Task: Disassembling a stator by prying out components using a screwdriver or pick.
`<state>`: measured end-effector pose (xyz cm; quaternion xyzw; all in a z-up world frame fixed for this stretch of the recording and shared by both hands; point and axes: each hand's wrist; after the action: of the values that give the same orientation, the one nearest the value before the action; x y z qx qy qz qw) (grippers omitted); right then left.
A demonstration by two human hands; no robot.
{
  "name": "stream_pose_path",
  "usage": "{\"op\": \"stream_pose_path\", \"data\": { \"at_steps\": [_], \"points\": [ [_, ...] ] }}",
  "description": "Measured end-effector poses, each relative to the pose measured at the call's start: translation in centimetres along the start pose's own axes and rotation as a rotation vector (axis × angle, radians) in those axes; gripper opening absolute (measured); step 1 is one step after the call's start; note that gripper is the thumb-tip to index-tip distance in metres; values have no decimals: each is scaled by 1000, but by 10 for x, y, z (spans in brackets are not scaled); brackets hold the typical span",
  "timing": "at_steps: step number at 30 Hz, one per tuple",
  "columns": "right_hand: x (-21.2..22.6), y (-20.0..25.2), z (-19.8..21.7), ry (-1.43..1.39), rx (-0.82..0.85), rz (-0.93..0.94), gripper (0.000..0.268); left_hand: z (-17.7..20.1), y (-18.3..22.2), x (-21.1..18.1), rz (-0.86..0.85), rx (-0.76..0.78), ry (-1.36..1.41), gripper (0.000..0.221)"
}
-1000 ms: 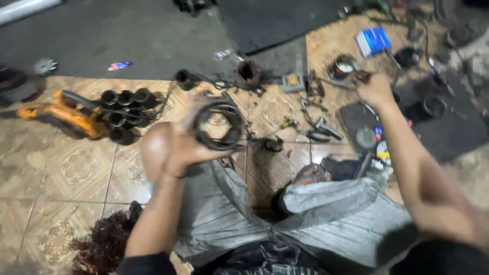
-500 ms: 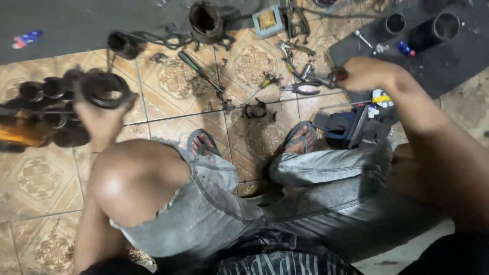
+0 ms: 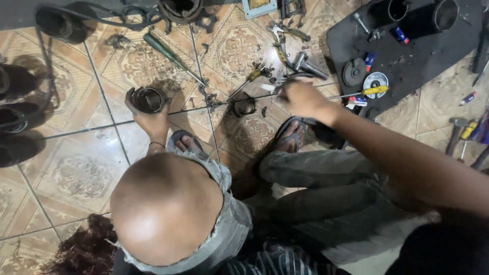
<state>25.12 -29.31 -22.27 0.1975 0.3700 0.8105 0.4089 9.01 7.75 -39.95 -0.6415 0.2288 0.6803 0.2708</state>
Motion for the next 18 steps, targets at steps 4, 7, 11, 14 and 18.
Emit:
{"op": "stream_pose_path", "data": {
  "at_steps": [4, 7, 11, 14, 18],
  "points": [
    [27, -74, -96, -16, 18, 37, 36, 3, 2, 16, -44, 115, -30, 100],
    [76, -105, -112, -124, 35, -44, 33, 13, 1, 23, -91, 169, -68, 105],
    [87, -107, -127, -65, -23, -132, 40, 24, 1, -5, -78, 258, -75, 99],
    [61, -91, -112, -100, 18, -163, 44, 44, 4, -31, -43, 356, -98, 96],
    [-41, -90, -57, 119, -92, -247, 33, 82, 16, -59, 46, 345, -162, 83]
  ]
}}
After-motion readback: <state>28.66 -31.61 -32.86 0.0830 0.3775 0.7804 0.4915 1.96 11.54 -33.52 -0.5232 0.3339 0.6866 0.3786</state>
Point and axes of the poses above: each hand's wrist, its own y-axis away from the middle knuckle, its own z-axis out of the back of the hand, x = y × z, and after that the axes turned 13 degrees about y, right-handed
